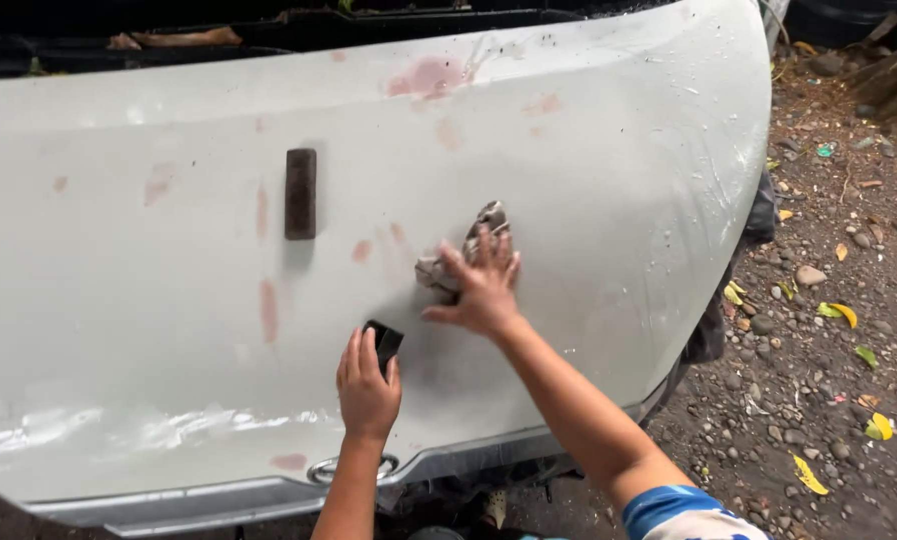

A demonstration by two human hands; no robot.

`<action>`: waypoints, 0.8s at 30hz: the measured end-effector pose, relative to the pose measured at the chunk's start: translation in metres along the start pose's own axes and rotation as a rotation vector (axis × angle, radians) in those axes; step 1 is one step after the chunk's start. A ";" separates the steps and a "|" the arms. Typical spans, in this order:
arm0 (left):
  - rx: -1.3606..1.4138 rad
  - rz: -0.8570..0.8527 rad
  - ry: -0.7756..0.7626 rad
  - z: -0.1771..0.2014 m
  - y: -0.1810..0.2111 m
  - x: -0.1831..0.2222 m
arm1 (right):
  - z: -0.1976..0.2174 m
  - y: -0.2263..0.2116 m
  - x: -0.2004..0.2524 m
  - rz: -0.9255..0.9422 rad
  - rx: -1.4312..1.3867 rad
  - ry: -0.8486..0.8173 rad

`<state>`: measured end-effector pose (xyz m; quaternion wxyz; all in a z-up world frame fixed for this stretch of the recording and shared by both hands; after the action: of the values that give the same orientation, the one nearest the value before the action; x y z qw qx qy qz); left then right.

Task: Sanding and cleaning a white car hood in preparation for automotive repair or painting.

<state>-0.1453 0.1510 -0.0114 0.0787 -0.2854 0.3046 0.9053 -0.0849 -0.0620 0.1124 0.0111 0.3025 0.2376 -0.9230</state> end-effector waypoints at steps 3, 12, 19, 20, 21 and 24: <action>-0.185 -0.143 0.025 0.003 0.017 -0.007 | -0.042 0.030 0.022 0.269 -0.083 0.192; -0.049 -0.563 -0.112 -0.156 0.100 -0.141 | -0.053 0.048 -0.152 0.047 -0.405 0.261; -0.400 -0.328 -0.001 -0.262 0.081 -0.287 | -0.002 0.234 -0.133 0.037 -0.075 0.421; -0.392 -0.304 -0.033 -0.257 0.082 -0.281 | 0.002 0.283 -0.108 -0.074 0.100 0.355; -0.384 -0.281 -0.057 -0.253 0.084 -0.279 | 0.007 0.330 -0.089 -0.178 0.273 0.295; -0.359 -0.531 -0.054 -0.229 0.094 -0.203 | 0.031 0.340 -0.028 -0.228 0.310 0.433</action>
<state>0.0996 -0.0545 0.0022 0.2686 -0.3400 0.0529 0.8997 -0.0231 -0.3804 0.0035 -0.1898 0.4620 0.1232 -0.8575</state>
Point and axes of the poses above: each hand's wrist, its own x-axis away from the middle knuckle, its own z-axis out of the back of the hand, y = z × x, the point moved 8 cm from there along -x, towards the middle knuckle, and after that the axes turned 11 degrees about y, right-handed, at the moved point
